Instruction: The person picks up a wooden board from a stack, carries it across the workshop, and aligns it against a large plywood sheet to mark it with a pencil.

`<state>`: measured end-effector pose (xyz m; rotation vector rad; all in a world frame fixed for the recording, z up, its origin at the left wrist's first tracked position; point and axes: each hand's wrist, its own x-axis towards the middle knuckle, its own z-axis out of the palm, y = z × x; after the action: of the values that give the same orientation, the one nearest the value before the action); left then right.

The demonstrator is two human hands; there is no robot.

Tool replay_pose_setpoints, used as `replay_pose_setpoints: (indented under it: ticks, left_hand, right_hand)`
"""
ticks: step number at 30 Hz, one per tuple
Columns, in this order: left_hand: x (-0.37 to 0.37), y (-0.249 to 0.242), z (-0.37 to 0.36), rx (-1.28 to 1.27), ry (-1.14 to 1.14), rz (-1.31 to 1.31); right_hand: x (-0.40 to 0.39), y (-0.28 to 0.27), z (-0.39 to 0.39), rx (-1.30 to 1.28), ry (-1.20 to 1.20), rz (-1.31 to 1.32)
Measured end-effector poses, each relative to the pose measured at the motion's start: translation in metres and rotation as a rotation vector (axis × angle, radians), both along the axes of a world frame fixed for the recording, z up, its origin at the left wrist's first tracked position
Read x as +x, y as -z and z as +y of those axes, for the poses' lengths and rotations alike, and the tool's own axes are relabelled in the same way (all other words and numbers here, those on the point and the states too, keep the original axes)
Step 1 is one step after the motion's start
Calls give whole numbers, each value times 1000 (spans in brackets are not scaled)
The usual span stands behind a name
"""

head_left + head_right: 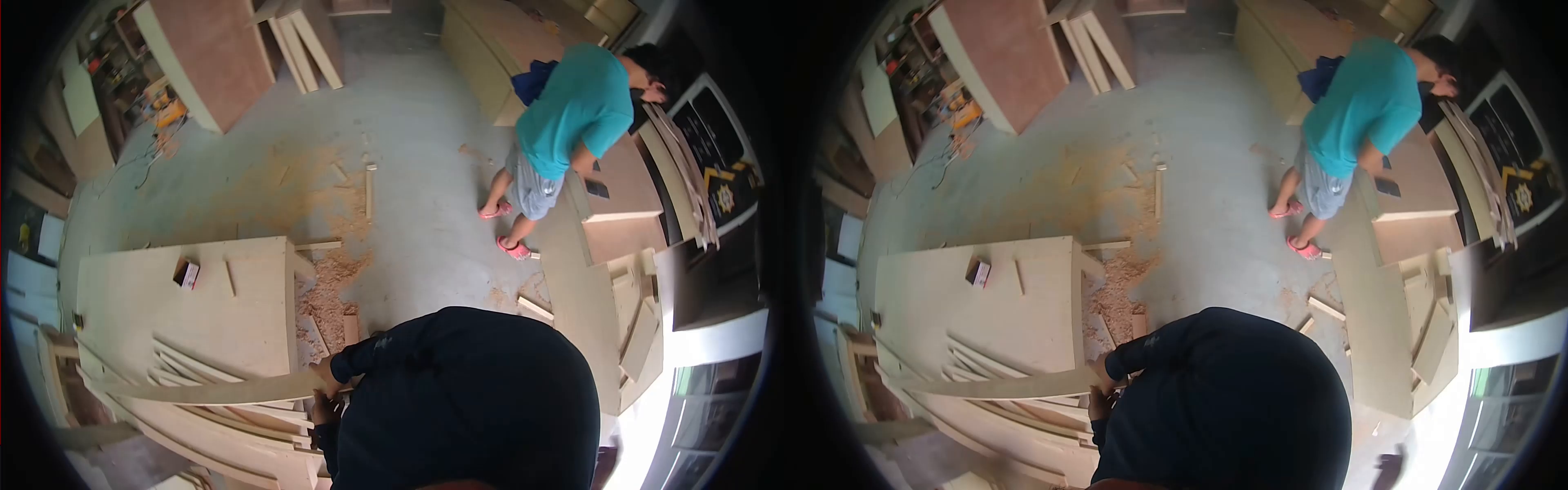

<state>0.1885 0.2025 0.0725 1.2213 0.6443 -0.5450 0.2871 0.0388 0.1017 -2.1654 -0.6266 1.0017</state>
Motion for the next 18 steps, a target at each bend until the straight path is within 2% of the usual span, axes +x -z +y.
replay_pose_setpoints:
  ticks: [1, 2, 3, 5, 6, 7, 9, 10, 12, 13, 18]
  left_hand:
    - [0, 6, 2, 16, 94, -104]
    - [3, 13, 7, -129, 139, -121]
    - [6, 6, 4, -130, 168, -119]
    - [12, -25, -9, -138, 366, -400]
    - [10, -6, 5, -174, 280, -267]
    - [14, 13, 19, -180, 297, -270]
    - [31, 55, 56, -237, -11, 41]
    - [37, 102, 102, -698, -298, 251]
    - [57, 96, 107, -836, -607, 347]
    - [61, 48, 87, -529, -606, 198]
    - [116, 45, 108, -482, -778, 279]
  right_hand:
    - [4, 1, -9, 3, 32, 0]
    - [8, 3, -18, 93, 21, 72]
    - [11, 4, -26, 184, 7, 142]
    - [16, 5, -43, 152, 20, 129]
    - [18, 4, -49, 124, 5, 123]
    - [22, -1, -58, 122, 22, 118]
    - [27, -20, -80, 144, -53, 235]
    - [26, -18, -90, 144, -21, 229]
    - [20, -12, -117, 171, 144, 219]
    - [19, -13, -131, 160, 176, 224]
    - [7, -26, -188, -99, 114, 167]
